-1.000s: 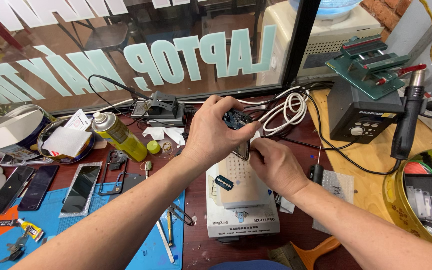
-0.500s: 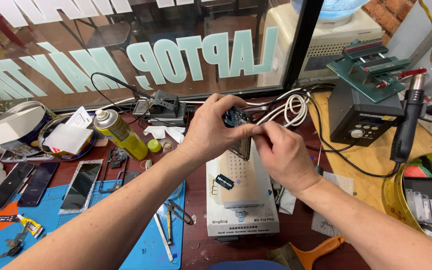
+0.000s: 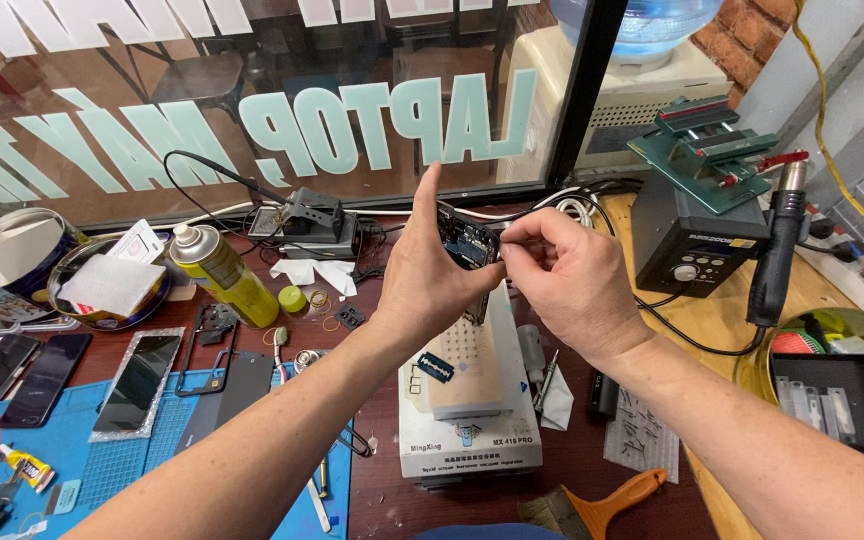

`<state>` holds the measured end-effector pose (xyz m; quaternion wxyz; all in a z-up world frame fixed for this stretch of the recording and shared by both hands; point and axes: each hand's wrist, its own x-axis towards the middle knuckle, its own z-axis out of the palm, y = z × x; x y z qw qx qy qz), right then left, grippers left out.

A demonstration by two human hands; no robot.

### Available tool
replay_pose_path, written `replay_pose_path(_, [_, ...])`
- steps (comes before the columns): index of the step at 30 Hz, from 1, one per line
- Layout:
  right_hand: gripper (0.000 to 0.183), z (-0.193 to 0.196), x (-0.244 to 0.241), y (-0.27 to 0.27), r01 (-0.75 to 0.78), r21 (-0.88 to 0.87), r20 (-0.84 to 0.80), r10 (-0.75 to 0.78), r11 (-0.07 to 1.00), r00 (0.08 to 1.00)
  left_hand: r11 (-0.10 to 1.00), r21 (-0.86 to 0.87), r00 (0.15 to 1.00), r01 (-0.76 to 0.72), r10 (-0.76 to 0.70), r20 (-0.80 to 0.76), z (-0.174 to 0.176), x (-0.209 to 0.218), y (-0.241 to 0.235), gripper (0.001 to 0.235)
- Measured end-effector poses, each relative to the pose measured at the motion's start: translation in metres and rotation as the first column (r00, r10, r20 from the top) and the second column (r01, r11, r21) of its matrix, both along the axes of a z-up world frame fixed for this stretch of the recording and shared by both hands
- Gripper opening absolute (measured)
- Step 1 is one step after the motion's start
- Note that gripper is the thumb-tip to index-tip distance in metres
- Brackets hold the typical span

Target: The person works on a black smartphone, repeatedly peeling and reapplying a protective film along the screen edges. They use a small metal tool to lift and adjust the film, then press it down by hand. The phone is handled multiple times and placed on a white box on the workbench.

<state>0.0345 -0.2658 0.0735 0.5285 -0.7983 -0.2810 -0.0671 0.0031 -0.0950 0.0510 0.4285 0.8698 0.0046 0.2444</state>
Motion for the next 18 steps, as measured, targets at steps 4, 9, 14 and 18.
replay_pose_path(4, [0.012,0.008,-0.001,0.002,0.003,0.037,-0.013,-0.002,0.999,1.000,0.999,-0.003,0.999,-0.039,0.039,0.008,0.004,-0.001,-0.002,0.109])
replay_pose_path(9, [0.011,0.017,-0.002,0.001,0.019,0.014,-0.082,-0.017,1.000,0.997,0.996,-0.078,0.991,-0.040,0.029,-0.131,0.012,-0.002,-0.006,0.099])
replay_pose_path(14, [0.011,0.016,0.001,-0.007,0.028,-0.010,0.012,-0.028,1.000,1.000,0.998,0.064,1.000,-0.009,0.009,-0.001,0.018,0.002,-0.006,0.094])
replay_pose_path(18, [0.010,0.001,0.009,-0.015,0.100,-0.108,0.026,-0.098,0.989,0.995,0.960,0.277,0.985,-0.034,-0.014,0.170,0.014,0.006,-0.007,0.085])
